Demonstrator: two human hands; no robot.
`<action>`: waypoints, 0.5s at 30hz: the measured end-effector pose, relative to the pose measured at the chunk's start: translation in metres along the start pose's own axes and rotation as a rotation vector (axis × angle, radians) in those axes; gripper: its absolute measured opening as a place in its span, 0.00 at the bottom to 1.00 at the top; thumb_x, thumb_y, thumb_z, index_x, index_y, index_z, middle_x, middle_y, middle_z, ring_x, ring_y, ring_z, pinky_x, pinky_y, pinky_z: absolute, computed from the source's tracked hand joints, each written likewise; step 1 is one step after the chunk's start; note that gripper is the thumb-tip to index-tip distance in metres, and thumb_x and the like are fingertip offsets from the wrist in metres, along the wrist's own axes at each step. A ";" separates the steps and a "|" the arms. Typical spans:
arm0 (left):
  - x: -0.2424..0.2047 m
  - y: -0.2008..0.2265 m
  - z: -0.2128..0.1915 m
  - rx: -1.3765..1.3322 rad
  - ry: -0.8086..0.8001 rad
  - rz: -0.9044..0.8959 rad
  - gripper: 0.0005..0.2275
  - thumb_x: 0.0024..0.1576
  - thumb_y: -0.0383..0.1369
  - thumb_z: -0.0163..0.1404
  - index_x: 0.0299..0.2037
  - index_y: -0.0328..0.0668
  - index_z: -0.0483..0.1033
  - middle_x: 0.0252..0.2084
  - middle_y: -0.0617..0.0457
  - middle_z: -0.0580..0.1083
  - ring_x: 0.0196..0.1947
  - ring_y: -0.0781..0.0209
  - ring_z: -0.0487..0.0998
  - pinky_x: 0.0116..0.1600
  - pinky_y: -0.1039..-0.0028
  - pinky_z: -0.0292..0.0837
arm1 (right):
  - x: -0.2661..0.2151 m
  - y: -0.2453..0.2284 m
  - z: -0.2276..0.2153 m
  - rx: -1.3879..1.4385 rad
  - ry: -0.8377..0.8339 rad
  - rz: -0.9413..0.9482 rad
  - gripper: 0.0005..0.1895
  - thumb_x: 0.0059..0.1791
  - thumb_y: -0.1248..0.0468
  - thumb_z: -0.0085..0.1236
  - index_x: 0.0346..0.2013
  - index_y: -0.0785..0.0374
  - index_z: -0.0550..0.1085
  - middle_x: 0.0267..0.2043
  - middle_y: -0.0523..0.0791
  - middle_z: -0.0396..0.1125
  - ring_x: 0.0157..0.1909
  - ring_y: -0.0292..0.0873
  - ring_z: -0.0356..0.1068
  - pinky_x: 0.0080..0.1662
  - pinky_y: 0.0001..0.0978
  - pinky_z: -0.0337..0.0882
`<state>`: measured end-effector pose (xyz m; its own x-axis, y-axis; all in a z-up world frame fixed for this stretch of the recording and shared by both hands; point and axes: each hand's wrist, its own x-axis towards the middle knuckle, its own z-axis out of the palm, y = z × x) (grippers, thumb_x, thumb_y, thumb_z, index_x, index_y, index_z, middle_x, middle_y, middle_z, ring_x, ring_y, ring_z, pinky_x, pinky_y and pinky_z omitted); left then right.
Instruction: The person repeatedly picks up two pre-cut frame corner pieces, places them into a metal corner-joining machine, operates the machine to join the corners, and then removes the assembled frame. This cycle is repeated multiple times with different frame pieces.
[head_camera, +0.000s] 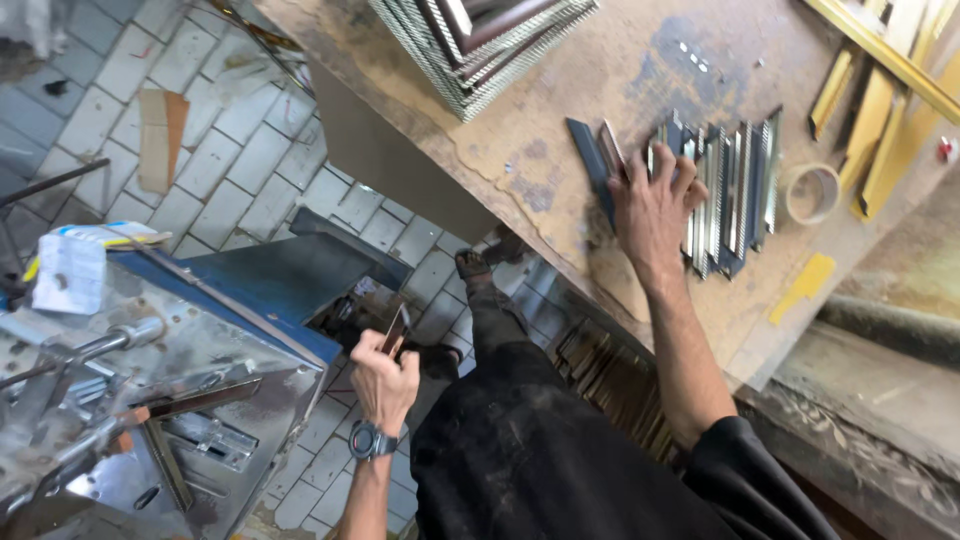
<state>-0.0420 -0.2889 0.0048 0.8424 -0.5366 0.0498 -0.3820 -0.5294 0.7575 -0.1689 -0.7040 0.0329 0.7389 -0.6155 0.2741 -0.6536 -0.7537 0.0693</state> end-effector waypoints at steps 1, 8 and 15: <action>-0.006 -0.011 -0.004 -0.018 0.048 0.017 0.17 0.54 0.27 0.50 0.48 0.33 0.55 0.37 0.43 0.72 0.34 0.45 0.76 0.41 0.57 0.71 | 0.006 0.009 0.013 0.032 -0.030 0.015 0.16 0.53 0.53 0.65 0.47 0.61 0.80 0.61 0.50 0.68 0.63 0.54 0.53 0.59 0.58 0.50; -0.093 -0.035 -0.027 -0.011 0.204 -0.174 0.10 0.63 0.29 0.49 0.53 0.37 0.71 0.39 0.41 0.77 0.33 0.44 0.78 0.37 0.60 0.73 | 0.007 0.027 0.017 0.165 -0.025 0.005 0.22 0.56 0.70 0.51 0.65 0.76 0.68 0.34 0.55 0.67 0.37 0.59 0.66 0.43 0.55 0.65; -0.211 -0.079 -0.063 -0.035 0.506 -0.456 0.15 0.64 0.33 0.48 0.59 0.37 0.72 0.36 0.43 0.79 0.27 0.53 0.79 0.31 0.66 0.71 | -0.007 -0.113 0.001 0.846 0.371 -0.331 0.13 0.64 0.73 0.47 0.61 0.73 0.59 0.49 0.52 0.67 0.43 0.43 0.66 0.47 0.34 0.76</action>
